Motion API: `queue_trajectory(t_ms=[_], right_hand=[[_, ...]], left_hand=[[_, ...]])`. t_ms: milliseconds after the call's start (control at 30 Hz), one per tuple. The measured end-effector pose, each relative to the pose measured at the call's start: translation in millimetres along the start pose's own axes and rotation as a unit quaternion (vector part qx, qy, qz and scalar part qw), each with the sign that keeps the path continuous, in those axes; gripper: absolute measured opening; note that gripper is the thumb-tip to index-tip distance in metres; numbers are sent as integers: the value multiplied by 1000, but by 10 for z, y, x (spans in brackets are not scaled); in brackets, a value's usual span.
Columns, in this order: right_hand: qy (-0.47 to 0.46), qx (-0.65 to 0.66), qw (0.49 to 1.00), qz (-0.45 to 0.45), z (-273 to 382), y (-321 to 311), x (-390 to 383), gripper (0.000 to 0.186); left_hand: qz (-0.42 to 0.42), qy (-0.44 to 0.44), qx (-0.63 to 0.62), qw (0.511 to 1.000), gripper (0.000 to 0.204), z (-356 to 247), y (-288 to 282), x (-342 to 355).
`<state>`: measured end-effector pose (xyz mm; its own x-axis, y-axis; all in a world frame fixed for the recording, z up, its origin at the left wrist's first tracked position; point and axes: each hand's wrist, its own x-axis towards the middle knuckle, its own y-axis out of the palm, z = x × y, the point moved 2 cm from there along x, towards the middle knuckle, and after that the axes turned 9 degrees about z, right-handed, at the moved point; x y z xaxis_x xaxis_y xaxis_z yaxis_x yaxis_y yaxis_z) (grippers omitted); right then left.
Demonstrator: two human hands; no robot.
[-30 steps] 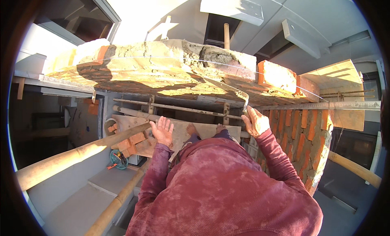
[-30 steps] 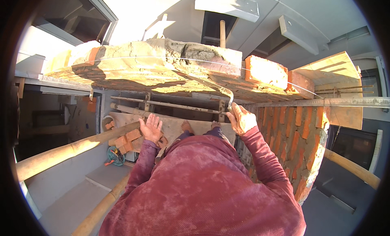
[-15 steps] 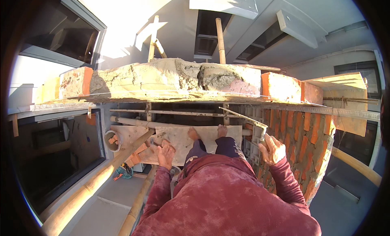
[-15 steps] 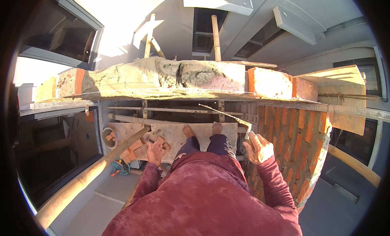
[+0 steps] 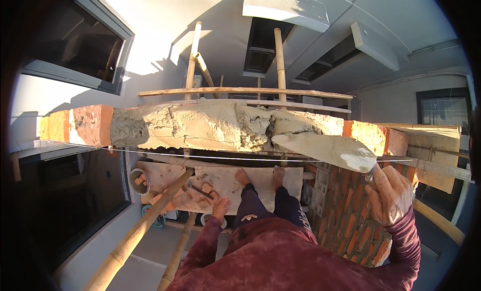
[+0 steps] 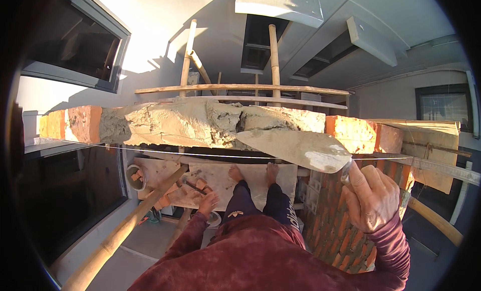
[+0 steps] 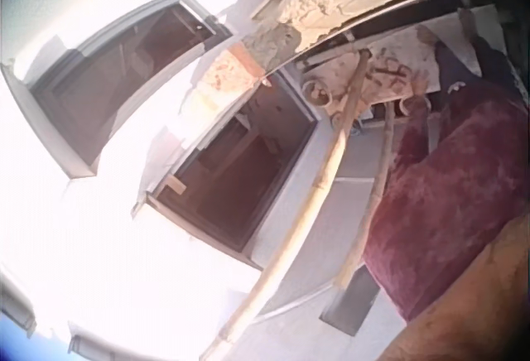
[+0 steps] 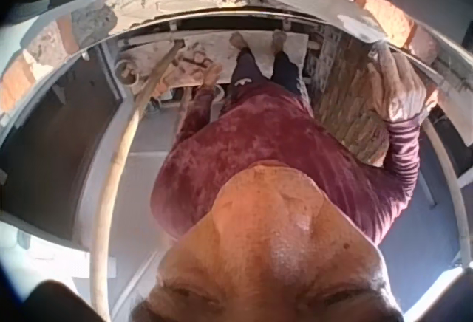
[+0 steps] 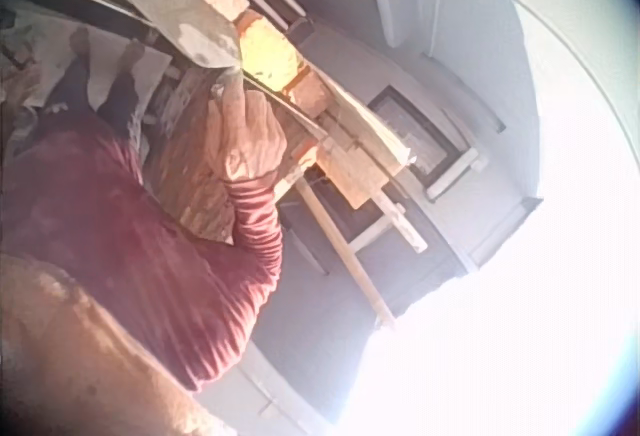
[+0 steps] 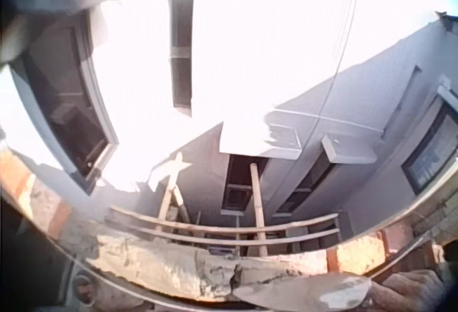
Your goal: The person scoops mortar from a bucket using a trowel and applies it to a brick wall. They place bricks onto the mortar, align them with a string line, and tap them into position. The person repeats this process, adding mortar and bricks to build up the wall.
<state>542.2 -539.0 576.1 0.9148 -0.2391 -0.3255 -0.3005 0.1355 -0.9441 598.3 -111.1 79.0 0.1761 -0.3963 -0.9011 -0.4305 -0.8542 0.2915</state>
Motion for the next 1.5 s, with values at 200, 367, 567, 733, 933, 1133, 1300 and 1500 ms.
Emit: queue_trajectory(t_ms=[200,367,567,733,933,1133,1300,1500], right_hand=[[-103,-15,991,-81,632,-133,1177,61],[-143,-101,982,74,1354,54,2164,57],[-95,-149,975,135,1130,150,1664,59],[-40,-122,980,155,709,165,1097,62],[-3,-112,988,109,248,151,359,48],[-160,27,981,-102,-23,-210,-579,50],[-304,125,939,103,435,301,-349,47],[-504,-56,789,348,1642,2144,-303,28]], left_hand=[[-20,-14,2,1000,40,-64,-55,97],[-36,28,8,999,41,161,-318,284],[-31,45,-53,997,40,354,-279,146],[-50,28,-70,996,46,512,-304,75],[-70,107,-126,984,45,607,-357,4],[-167,211,-247,931,47,1324,-120,-604],[-345,204,-410,819,42,3036,691,-1339],[-643,200,-394,625,38,4503,1459,-2263]])
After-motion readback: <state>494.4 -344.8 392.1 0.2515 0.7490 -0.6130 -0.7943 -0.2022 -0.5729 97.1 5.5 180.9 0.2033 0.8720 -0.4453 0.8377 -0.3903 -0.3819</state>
